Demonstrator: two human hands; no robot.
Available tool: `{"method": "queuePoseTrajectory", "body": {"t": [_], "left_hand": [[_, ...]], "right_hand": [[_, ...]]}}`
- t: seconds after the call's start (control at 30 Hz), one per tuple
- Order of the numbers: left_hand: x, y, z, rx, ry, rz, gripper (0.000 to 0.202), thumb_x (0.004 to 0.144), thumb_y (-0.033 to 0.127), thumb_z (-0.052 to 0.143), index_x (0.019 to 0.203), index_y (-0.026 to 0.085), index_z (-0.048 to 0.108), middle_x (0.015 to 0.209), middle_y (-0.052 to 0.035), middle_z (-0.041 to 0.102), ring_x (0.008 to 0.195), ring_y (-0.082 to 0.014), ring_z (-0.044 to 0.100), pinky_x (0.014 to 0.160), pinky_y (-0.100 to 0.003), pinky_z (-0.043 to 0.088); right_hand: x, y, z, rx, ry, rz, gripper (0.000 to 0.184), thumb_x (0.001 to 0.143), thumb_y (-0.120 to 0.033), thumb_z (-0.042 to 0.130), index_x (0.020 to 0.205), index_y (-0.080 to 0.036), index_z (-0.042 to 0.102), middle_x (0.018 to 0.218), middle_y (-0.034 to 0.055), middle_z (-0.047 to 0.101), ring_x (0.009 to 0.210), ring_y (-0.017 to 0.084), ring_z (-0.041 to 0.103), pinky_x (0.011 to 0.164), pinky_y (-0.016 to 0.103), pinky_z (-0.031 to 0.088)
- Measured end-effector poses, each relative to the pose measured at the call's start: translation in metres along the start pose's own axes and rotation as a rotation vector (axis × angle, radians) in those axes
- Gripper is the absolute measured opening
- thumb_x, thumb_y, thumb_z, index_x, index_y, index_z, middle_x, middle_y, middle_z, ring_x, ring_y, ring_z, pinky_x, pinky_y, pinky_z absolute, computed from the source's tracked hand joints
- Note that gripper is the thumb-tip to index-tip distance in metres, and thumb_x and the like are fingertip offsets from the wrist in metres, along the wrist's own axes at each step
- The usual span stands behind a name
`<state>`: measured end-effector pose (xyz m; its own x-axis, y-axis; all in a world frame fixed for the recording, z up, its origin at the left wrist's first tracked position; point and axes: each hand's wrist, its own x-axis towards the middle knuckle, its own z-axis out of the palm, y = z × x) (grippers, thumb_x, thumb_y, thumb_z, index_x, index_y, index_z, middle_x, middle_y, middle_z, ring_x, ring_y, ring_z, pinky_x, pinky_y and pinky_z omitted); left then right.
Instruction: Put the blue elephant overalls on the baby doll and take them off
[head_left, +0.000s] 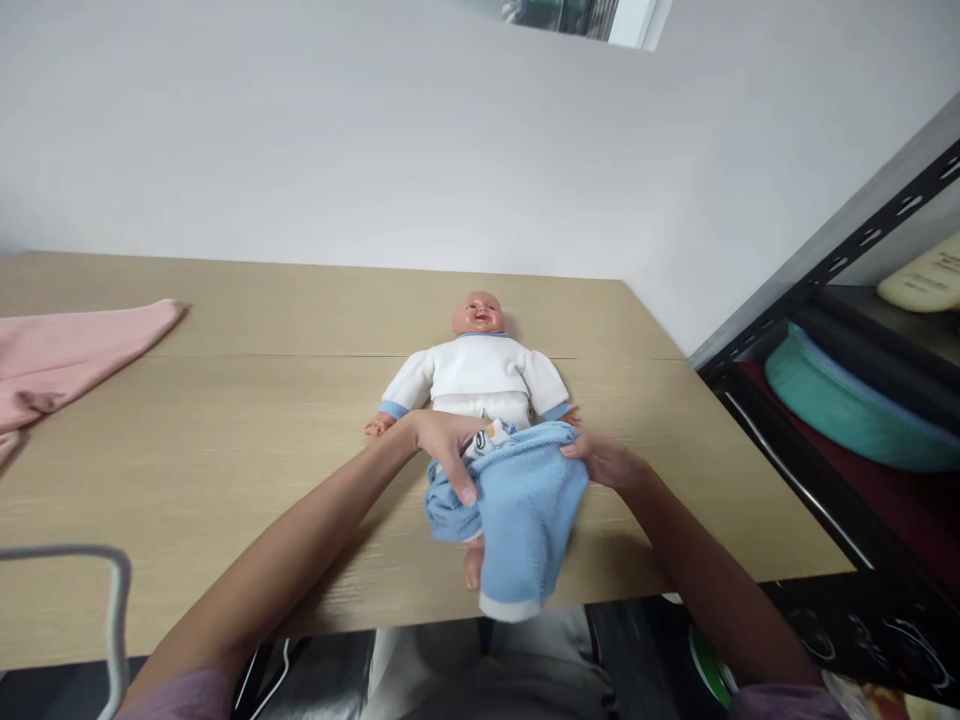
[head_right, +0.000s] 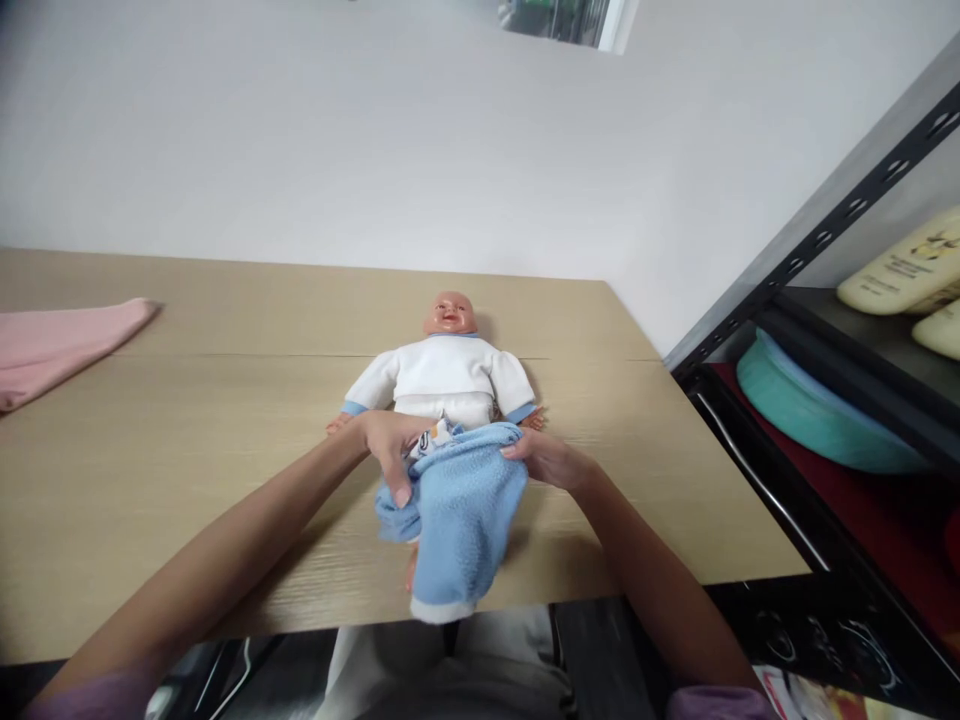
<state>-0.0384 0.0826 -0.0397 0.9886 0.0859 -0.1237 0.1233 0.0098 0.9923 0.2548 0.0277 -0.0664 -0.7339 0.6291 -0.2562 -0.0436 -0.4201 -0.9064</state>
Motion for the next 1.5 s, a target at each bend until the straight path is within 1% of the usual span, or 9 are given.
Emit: {"method": "queuePoseTrajectory", "body": {"t": [0.2, 0.37, 0.57, 0.7, 0.87, 1.03, 1.17, 1.3, 1.5], "left_hand": [[0.002, -0.003, 0.003, 0.103, 0.119, 0.054, 0.05, 0.088, 0.066, 0.086, 0.099, 0.018, 0.081, 0.104, -0.0059, 0.083, 0.101, -0.0253, 0.076, 0.1, -0.034, 0.061], [-0.001, -0.008, 0.004, 0.118, 0.227, -0.046, 0.056, 0.09, 0.07, 0.083, 0.11, 0.018, 0.081, 0.11, -0.0054, 0.082, 0.101, -0.0239, 0.075, 0.099, -0.033, 0.059], [-0.002, -0.02, 0.003, -0.107, 0.13, 0.003, 0.074, 0.063, 0.062, 0.103, 0.117, 0.018, 0.079, 0.101, -0.0048, 0.084, 0.097, -0.0262, 0.077, 0.09, -0.032, 0.063], [-0.003, -0.018, 0.003, -0.057, 0.114, 0.033, 0.068, 0.071, 0.058, 0.1, 0.116, 0.013, 0.078, 0.087, -0.004, 0.082, 0.086, -0.0253, 0.076, 0.09, -0.035, 0.063], [-0.005, -0.016, 0.003, -0.037, 0.173, 0.005, 0.069, 0.076, 0.069, 0.093, 0.114, 0.014, 0.078, 0.085, -0.0044, 0.081, 0.096, -0.028, 0.077, 0.101, -0.037, 0.061], [-0.004, -0.022, 0.005, -0.038, 0.283, 0.052, 0.067, 0.081, 0.067, 0.092, 0.114, 0.011, 0.078, 0.084, -0.0052, 0.079, 0.091, -0.0269, 0.076, 0.101, -0.039, 0.06], [-0.004, -0.022, 0.007, -0.045, 0.298, 0.052, 0.068, 0.078, 0.068, 0.093, 0.117, 0.014, 0.08, 0.094, -0.0077, 0.082, 0.093, -0.0268, 0.076, 0.095, -0.038, 0.062], [-0.005, -0.016, 0.01, -0.047, 0.335, 0.044, 0.065, 0.079, 0.068, 0.093, 0.118, 0.017, 0.081, 0.1, -0.0079, 0.084, 0.101, -0.0268, 0.077, 0.101, -0.038, 0.061], [-0.001, -0.005, 0.012, 0.044, 0.272, 0.06, 0.073, 0.072, 0.066, 0.097, 0.124, 0.018, 0.08, 0.112, -0.0077, 0.085, 0.107, -0.0298, 0.077, 0.098, -0.039, 0.063]], "right_hand": [[0.004, 0.0, 0.001, -0.136, -0.01, 0.09, 0.066, 0.079, -0.062, 0.094, 0.126, -0.019, 0.078, 0.127, 0.0097, 0.08, 0.119, 0.027, 0.073, 0.112, 0.04, 0.055], [-0.006, -0.01, 0.006, -0.372, -0.304, 0.024, 0.095, 0.076, -0.064, 0.098, 0.152, -0.018, 0.065, 0.147, 0.0145, 0.074, 0.14, 0.033, 0.067, 0.124, 0.046, 0.05], [-0.002, 0.003, 0.008, -0.122, -0.047, -0.07, 0.084, 0.071, -0.061, 0.096, 0.139, -0.018, 0.072, 0.128, 0.012, 0.081, 0.122, 0.031, 0.075, 0.11, 0.043, 0.058], [0.009, 0.007, 0.015, 0.016, -0.015, -0.051, 0.067, 0.073, -0.06, 0.09, 0.121, -0.015, 0.077, 0.108, 0.0116, 0.082, 0.104, 0.029, 0.077, 0.096, 0.04, 0.062], [0.014, 0.008, 0.021, 0.05, 0.111, -0.099, 0.052, 0.074, -0.058, 0.094, 0.105, -0.02, 0.077, 0.092, 0.005, 0.079, 0.084, 0.021, 0.073, 0.084, 0.034, 0.062], [0.014, 0.01, 0.015, -0.082, 0.089, -0.169, 0.075, 0.079, -0.072, 0.091, 0.131, -0.02, 0.073, 0.121, 0.0106, 0.08, 0.109, 0.026, 0.075, 0.105, 0.04, 0.059], [0.011, -0.002, 0.009, -0.37, -0.04, -0.217, 0.109, 0.058, -0.067, 0.106, 0.147, -0.02, 0.065, 0.144, 0.0152, 0.072, 0.138, 0.034, 0.067, 0.125, 0.049, 0.048], [0.004, -0.012, 0.02, -0.52, 0.037, -0.213, 0.083, 0.069, -0.054, 0.104, 0.138, -0.022, 0.073, 0.138, 0.0117, 0.076, 0.134, 0.035, 0.069, 0.126, 0.053, 0.048], [-0.017, 0.019, 0.066, -0.204, 0.447, -0.257, 0.056, 0.086, -0.063, 0.088, 0.125, -0.025, 0.076, 0.128, 0.0101, 0.079, 0.124, 0.035, 0.072, 0.116, 0.053, 0.058]]}}
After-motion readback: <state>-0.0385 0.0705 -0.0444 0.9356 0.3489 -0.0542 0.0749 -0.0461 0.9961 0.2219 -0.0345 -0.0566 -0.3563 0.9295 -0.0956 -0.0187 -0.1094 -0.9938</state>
